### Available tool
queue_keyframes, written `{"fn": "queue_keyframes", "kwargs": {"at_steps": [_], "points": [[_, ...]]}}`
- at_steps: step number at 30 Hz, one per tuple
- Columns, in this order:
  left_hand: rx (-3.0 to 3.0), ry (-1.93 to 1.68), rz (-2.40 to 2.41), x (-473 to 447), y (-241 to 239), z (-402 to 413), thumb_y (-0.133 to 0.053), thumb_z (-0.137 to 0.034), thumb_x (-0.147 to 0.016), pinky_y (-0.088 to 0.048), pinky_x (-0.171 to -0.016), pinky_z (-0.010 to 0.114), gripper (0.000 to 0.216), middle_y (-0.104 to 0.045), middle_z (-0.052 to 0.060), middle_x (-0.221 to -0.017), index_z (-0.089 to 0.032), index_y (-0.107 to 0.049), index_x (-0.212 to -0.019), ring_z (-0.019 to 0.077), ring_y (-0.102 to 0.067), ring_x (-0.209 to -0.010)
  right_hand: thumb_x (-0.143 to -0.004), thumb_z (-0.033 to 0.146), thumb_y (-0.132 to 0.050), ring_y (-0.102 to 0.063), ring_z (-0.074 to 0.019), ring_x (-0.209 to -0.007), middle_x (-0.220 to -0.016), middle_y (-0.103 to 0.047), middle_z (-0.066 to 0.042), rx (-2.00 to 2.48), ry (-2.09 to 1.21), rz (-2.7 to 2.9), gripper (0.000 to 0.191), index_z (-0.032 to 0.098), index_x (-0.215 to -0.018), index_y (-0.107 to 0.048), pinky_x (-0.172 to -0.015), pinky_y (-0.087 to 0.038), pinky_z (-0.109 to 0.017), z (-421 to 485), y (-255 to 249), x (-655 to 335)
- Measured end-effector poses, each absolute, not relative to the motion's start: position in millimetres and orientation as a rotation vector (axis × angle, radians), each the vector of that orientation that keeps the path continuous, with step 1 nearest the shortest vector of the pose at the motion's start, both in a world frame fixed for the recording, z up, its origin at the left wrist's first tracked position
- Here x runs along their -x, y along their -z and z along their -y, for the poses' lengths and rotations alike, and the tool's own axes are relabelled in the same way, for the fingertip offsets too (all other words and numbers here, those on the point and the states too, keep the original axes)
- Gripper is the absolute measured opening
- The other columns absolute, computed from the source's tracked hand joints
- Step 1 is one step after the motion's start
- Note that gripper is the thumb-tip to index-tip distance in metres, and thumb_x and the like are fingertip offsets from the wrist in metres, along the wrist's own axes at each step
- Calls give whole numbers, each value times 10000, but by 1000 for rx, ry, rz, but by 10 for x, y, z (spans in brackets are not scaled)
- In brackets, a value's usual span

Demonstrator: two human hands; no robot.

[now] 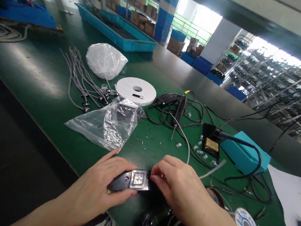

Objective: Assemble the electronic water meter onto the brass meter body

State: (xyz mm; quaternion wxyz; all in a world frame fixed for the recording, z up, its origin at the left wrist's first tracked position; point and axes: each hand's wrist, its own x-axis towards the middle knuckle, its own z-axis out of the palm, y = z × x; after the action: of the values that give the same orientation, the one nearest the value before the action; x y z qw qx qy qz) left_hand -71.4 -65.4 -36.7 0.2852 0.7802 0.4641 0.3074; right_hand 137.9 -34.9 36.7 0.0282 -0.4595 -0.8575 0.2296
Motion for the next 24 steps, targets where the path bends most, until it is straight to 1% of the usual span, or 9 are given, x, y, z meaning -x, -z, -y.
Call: {"fn": "queue_keyframes", "kwargs": {"at_steps": [6, 11, 15, 17, 20, 24], "points": [[-2103, -829, -1243, 710, 365, 659, -700, -238, -749, -173, -1135, 535, 246, -659, -28, -934, -219, -574, -960, 173, -610, -917, -850, 197, -526, -569, -166, -816, -851, -615, -25, 1519, -521, 2812, 108, 199, -828, -632, -716, -427, -289, 335, -398, -1176], [-2106, -814, -1256, 716, 361, 667, -701, -240, -747, -166, -1131, 541, 238, -656, -30, -922, -215, -573, -946, 176, -609, -914, -822, 196, -532, -596, -198, -784, -856, -640, -51, 1708, -387, 2977, 118, 189, -769, -638, -662, -426, -304, 293, -517, -999], [-2103, -818, -1253, 714, 361, 663, -696, -243, -753, -183, -1125, 532, 231, -657, -27, -914, -215, -576, -949, 180, -606, -916, -852, 243, -524, -622, -166, -738, -805, -678, -34, 1689, -515, 2902, 182, 214, -782, -690, -650, -427, -259, 251, -572, -1052], [-2099, -820, -1248, 712, 360, 659, -691, -251, -759, -184, -1124, 530, 226, -658, -27, -911, -218, -578, -951, 181, -606, -914, -858, 251, -523, -626, -143, -682, -764, -699, -18, 1729, -573, 2788, 199, 223, -812, -715, -613, -423, -233, 184, -583, -1082], [-2096, -823, -1236, 711, 351, 652, -687, -260, -763, -172, -1128, 532, 220, -662, -23, -928, -218, -582, -952, 183, -605, -922, -855, 235, -533, -631, -130, -663, -771, -720, -8, 1814, -512, 2665, 197, 211, -861, -728, -588, -419, -216, 15, -536, -1057], [-2087, -822, -1246, 714, 332, 649, -690, -255, -757, -191, -1125, 525, 220, -660, -17, -910, -220, -591, -950, 190, -605, -921, -856, 206, -526, -649, -136, -757, -842, -727, -20, 1694, -383, 2762, 200, 199, -923, -714, -661, -439, -213, -273, -324, -933]]}}
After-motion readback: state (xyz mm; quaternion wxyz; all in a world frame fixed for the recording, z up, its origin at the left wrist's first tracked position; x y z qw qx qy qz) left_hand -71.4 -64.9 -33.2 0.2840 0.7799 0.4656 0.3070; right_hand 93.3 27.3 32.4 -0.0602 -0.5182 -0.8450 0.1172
